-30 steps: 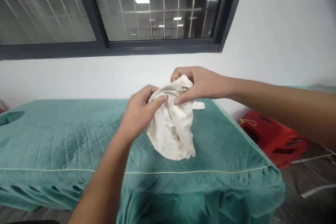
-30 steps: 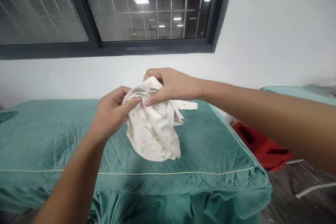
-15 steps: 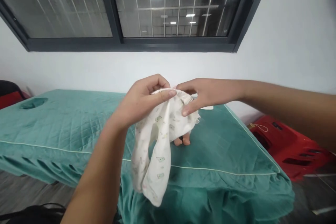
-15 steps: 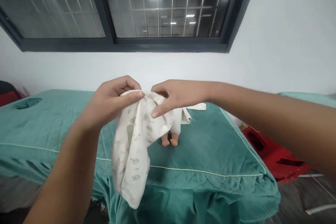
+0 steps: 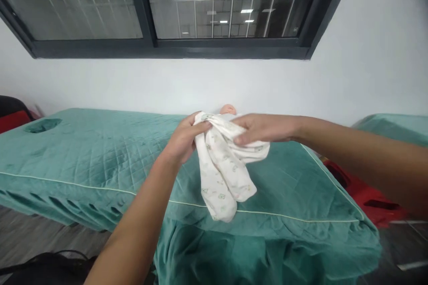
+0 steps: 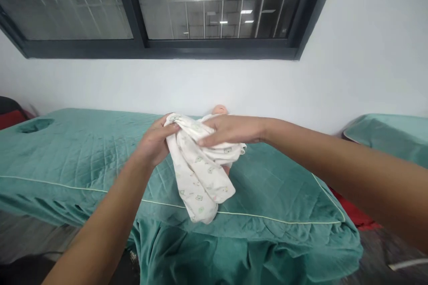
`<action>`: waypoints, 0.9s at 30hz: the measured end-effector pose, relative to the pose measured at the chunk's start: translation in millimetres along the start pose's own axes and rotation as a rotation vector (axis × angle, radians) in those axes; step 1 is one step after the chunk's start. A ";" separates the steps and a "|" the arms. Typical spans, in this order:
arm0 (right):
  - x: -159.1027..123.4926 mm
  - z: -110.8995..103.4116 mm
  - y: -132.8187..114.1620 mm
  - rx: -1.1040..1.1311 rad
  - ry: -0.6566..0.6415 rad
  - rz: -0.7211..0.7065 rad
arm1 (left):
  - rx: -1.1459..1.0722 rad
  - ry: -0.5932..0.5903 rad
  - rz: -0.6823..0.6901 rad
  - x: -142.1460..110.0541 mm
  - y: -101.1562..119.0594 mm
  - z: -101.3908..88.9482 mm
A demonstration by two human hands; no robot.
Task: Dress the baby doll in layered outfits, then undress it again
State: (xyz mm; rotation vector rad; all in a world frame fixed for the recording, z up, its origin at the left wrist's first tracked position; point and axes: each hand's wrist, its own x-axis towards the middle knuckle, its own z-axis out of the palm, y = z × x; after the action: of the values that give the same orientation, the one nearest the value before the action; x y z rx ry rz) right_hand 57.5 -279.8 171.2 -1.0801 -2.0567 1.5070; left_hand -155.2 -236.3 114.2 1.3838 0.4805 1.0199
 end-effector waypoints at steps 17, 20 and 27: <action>32.5 19.2 103.8 0.628 0.323 -0.035 | -0.249 -0.167 -0.401 -9.4 -74.5 -8.8; 26.5 24.0 105.8 0.428 0.013 0.056 | -0.257 -0.093 -0.372 -5.0 -74.5 -11.2; 35.7 30.1 109.0 0.469 0.428 0.001 | -0.265 -0.024 -0.404 -10.4 -93.6 -7.7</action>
State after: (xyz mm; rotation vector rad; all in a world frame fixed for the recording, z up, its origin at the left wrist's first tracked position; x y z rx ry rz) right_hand 53.7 -257.3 54.8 -1.0901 -1.3328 1.4951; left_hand -138.1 -228.7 21.5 1.0089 0.5582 0.7057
